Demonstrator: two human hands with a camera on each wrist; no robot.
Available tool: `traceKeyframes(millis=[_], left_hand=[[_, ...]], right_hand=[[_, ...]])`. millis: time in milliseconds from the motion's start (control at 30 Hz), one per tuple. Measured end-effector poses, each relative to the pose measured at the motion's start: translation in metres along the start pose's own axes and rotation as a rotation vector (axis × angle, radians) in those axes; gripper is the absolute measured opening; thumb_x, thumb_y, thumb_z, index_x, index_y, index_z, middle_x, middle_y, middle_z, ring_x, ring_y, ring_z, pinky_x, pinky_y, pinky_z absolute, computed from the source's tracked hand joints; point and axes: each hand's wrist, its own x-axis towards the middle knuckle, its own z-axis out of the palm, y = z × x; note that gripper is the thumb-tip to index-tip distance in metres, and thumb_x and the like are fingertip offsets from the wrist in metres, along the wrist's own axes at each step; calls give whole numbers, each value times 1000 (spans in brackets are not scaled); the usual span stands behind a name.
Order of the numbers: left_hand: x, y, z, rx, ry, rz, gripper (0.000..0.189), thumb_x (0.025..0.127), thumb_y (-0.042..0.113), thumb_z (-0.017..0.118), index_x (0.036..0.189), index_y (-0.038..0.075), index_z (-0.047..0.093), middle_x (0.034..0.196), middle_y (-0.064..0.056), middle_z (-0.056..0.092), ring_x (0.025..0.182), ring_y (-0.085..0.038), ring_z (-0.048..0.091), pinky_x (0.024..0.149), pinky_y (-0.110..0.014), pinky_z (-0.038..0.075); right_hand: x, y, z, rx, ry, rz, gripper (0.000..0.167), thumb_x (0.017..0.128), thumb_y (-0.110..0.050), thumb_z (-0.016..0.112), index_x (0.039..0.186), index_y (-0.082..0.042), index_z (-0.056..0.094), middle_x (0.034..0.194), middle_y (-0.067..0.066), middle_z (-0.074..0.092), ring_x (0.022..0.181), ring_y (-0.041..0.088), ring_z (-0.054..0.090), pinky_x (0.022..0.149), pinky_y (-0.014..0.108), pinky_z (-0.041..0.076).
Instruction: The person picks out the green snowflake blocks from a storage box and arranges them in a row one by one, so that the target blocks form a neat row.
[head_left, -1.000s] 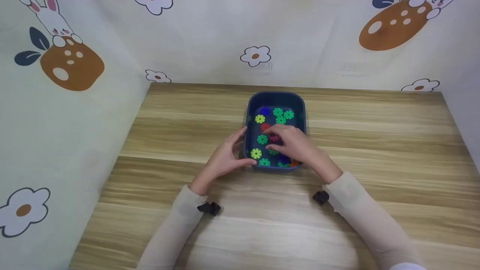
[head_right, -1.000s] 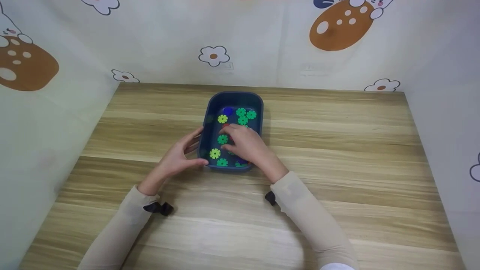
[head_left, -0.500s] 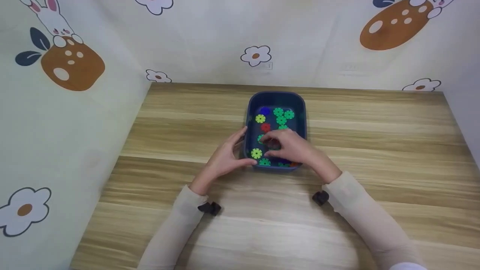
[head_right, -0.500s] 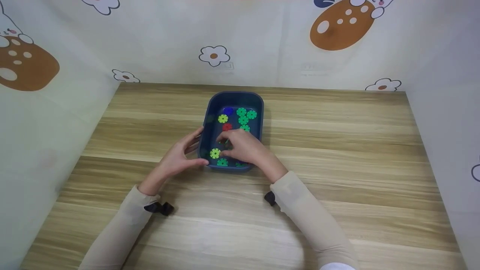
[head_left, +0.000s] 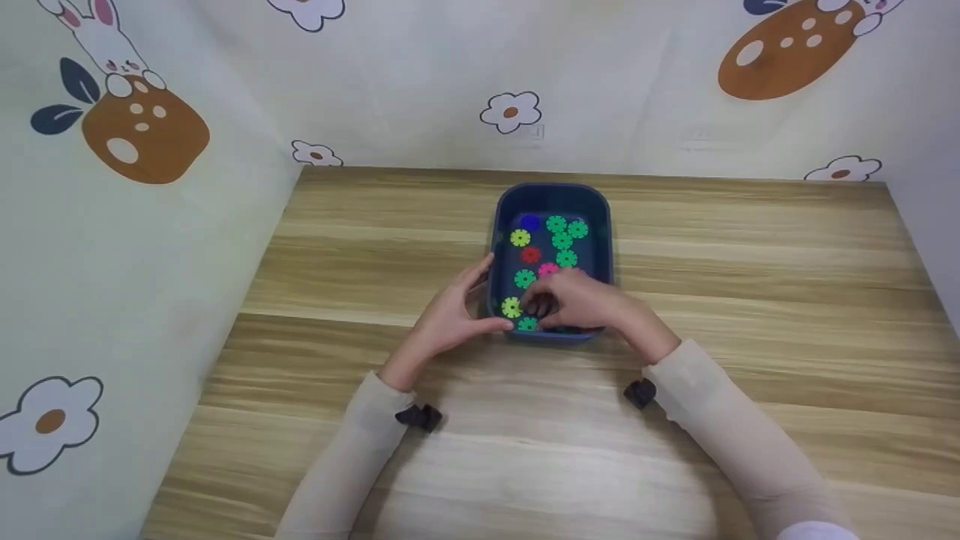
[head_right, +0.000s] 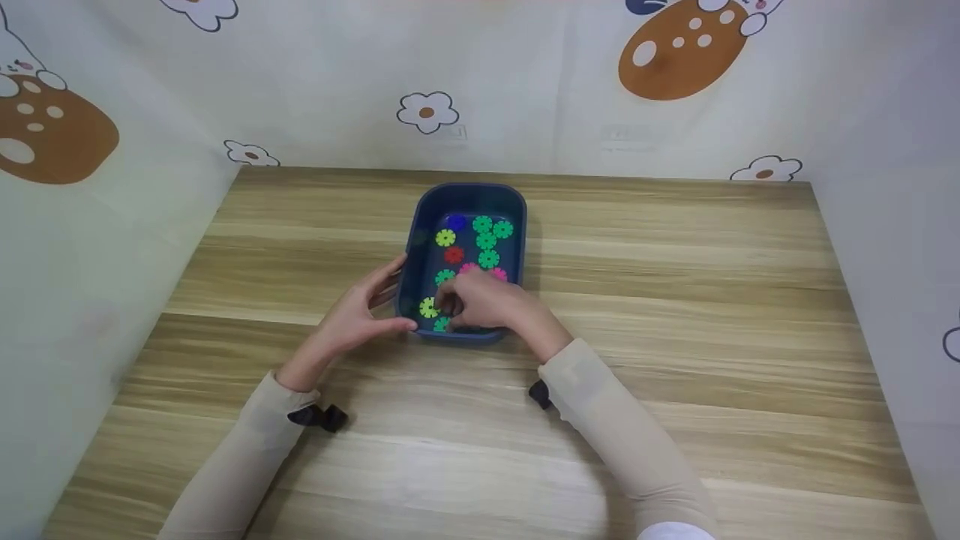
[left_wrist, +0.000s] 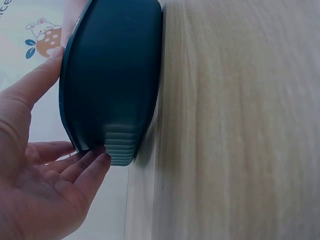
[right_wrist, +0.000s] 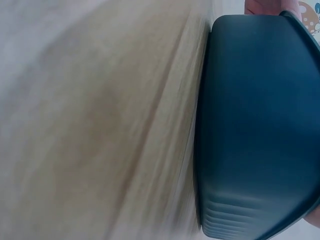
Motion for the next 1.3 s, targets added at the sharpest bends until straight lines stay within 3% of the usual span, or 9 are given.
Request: traceKeyframes(millis=[400, 733, 933, 1300], left_hand=[[-2, -2, 1, -25, 4, 7, 102, 77, 28, 87, 158, 10, 28, 161, -15, 33, 144, -31, 42, 120, -40, 38], [0, -1, 0, -1, 0, -5, 103, 76, 31, 88, 158, 11, 29, 161, -15, 33, 143, -31, 44, 120, -40, 37], [1, -1, -1, 3, 2, -5, 102, 76, 31, 88, 158, 12, 29, 161, -15, 33, 143, -31, 43, 121, -40, 37], [1, -1, 0, 20, -3, 1, 102, 77, 33, 87, 158, 12, 28, 161, -15, 33, 143, -33, 43, 121, -42, 36]], right_hand=[[3, -3, 3, -67, -76, -7, 22, 84, 3, 72, 104, -6, 75, 98, 7, 73, 82, 15, 63, 78, 32, 60], [4, -3, 2, -41, -97, 19, 26, 82, 8, 67, 102, -8, 65, 93, 6, 66, 81, 16, 59, 75, 30, 56], [4, -1, 1, 2, -51, 22, 17, 86, 0, 69, 100, -9, 67, 92, 4, 68, 81, 14, 61, 76, 30, 57], [0, 1, 0, 137, 91, -1, 14, 86, -2, 73, 98, -7, 68, 92, 8, 72, 80, 15, 67, 76, 33, 61]])
